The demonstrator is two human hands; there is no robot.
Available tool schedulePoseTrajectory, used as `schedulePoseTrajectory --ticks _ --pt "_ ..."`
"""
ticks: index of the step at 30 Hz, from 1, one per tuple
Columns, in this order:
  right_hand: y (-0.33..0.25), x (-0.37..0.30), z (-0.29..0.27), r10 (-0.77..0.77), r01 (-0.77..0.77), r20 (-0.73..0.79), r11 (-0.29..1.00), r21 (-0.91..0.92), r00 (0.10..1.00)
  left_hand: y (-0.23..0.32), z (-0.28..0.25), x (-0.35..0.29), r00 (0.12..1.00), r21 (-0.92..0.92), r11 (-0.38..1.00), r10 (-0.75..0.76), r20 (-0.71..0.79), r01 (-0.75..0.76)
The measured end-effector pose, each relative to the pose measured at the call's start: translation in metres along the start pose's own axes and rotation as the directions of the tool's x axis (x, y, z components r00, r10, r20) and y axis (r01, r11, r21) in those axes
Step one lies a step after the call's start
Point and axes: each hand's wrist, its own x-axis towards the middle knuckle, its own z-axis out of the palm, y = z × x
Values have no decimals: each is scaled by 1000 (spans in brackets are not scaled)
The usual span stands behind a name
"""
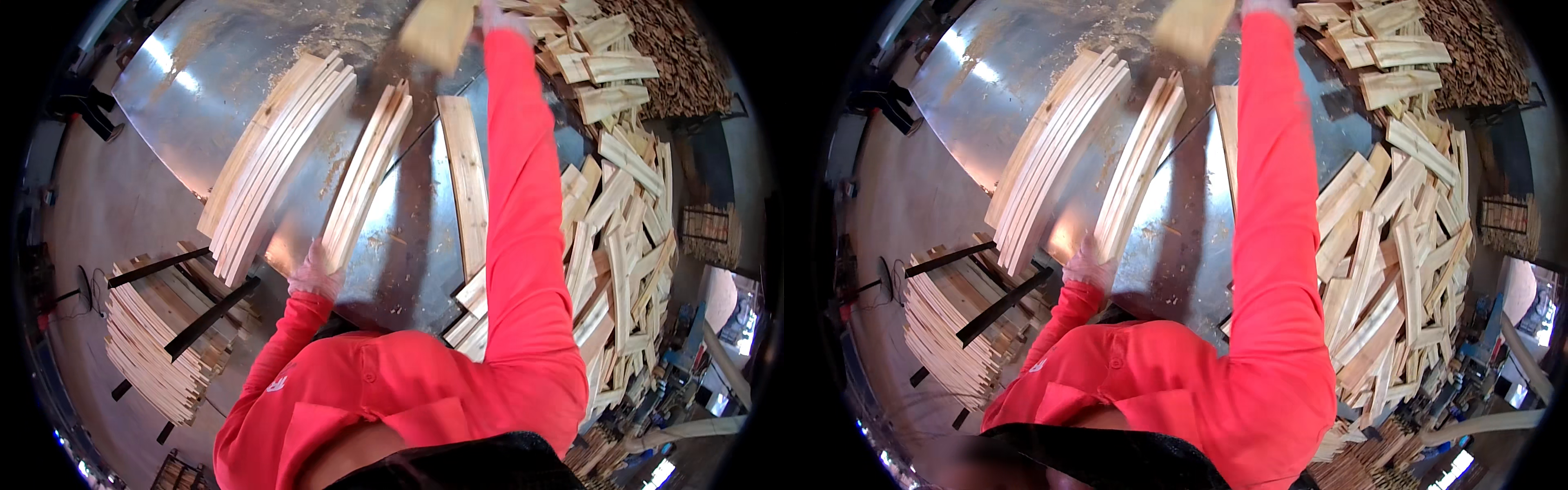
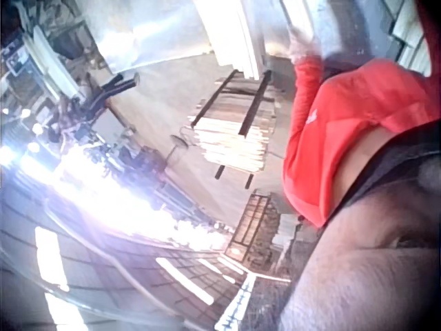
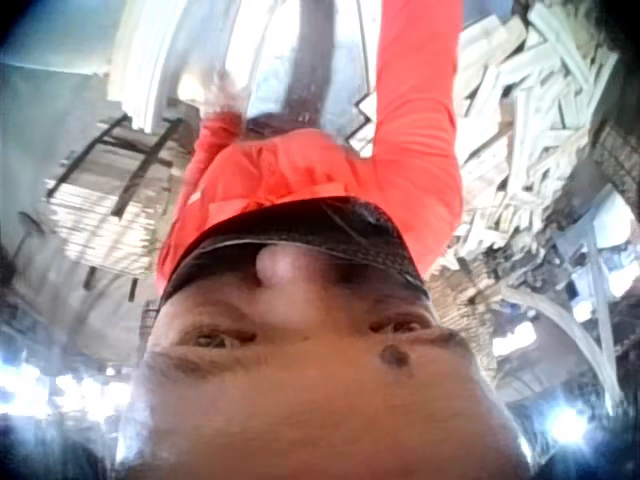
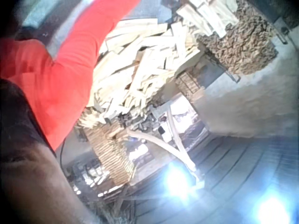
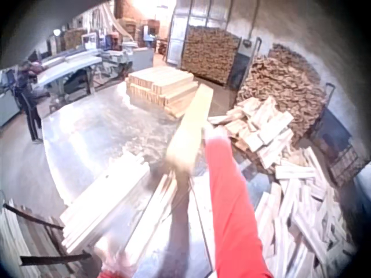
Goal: The person picks up wooden planks from a pile on a metal table and stacks them neatly. They repeatedly grab planks, align them, and place them into a growing stack, occasionally adjusting the pile to maintain order.
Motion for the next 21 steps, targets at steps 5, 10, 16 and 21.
schedulePoseTrajectory --ticks 5,10,16,21 --pt "10 -38 32 -162 172 -82 976 135 983 -4 -7 -8 994 -83 996 16 -108 -25" --pt "196 -247 44 330 -118 252 788 -604 910 -11 -3 -9 974 -47 993 99 -205 -111" --pt "254 -289 22 253 -169 424 959 -227 869 -20 1 10 987 -97 986 126 -100 -135" --pt "177 -286 37 332 -436 615 900 20 715 29 -18 11 984 -202 979 45 172 -9"
